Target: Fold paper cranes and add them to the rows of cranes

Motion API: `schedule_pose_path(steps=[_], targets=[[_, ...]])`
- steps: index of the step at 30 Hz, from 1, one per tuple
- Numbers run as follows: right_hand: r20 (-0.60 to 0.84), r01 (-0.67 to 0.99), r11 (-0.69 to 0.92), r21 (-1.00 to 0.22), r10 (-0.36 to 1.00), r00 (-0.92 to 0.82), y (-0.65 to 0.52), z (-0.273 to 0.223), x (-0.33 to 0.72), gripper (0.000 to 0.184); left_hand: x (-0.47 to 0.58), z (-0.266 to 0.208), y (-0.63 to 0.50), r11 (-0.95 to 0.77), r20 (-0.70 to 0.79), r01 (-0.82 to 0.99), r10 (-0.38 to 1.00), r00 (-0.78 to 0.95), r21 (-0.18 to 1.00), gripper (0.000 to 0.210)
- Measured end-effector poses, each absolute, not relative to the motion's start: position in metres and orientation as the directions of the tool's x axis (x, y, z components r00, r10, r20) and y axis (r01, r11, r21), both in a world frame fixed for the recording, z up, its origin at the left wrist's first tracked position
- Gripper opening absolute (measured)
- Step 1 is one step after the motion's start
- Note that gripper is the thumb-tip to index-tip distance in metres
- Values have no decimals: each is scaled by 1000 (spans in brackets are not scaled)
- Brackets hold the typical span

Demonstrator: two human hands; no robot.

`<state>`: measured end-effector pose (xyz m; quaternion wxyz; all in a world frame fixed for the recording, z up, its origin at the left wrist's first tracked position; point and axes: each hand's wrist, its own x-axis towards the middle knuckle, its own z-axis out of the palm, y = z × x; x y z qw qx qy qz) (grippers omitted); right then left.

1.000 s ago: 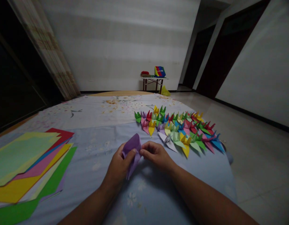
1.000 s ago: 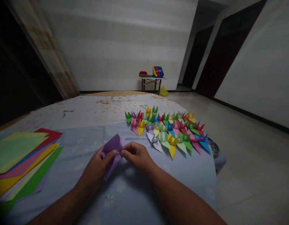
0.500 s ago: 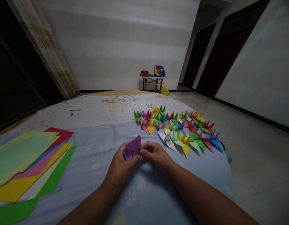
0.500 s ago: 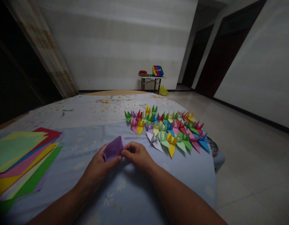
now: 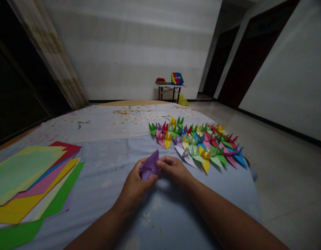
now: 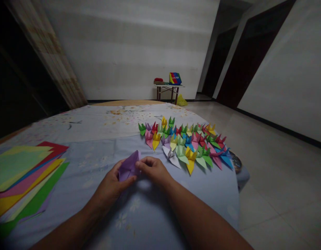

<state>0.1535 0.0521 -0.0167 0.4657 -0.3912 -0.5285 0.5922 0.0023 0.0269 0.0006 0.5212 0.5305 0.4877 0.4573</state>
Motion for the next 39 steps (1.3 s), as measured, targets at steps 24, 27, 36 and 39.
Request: schedule_pose_path(steps=[24, 27, 36, 39], targets=[[-17, -91, -30, -995, 990, -143, 57, -12, 157, 39, -3, 3, 31, 223, -121, -240, 919, 376, 945, 27], [12, -56, 4, -998, 991, -136, 56, -9, 156, 36, -3, 2, 31, 222, -137, -217, 927, 348, 951, 28], [67, -6, 66, -998, 991, -113, 53, -8, 154, 32, -1, 4, 30, 242, -173, -198, 934, 312, 950, 28], [81, 3, 82, -997, 991, -108, 53, -9, 153, 31, -1, 4, 30, 241, -180, -181, 937, 300, 954, 30]])
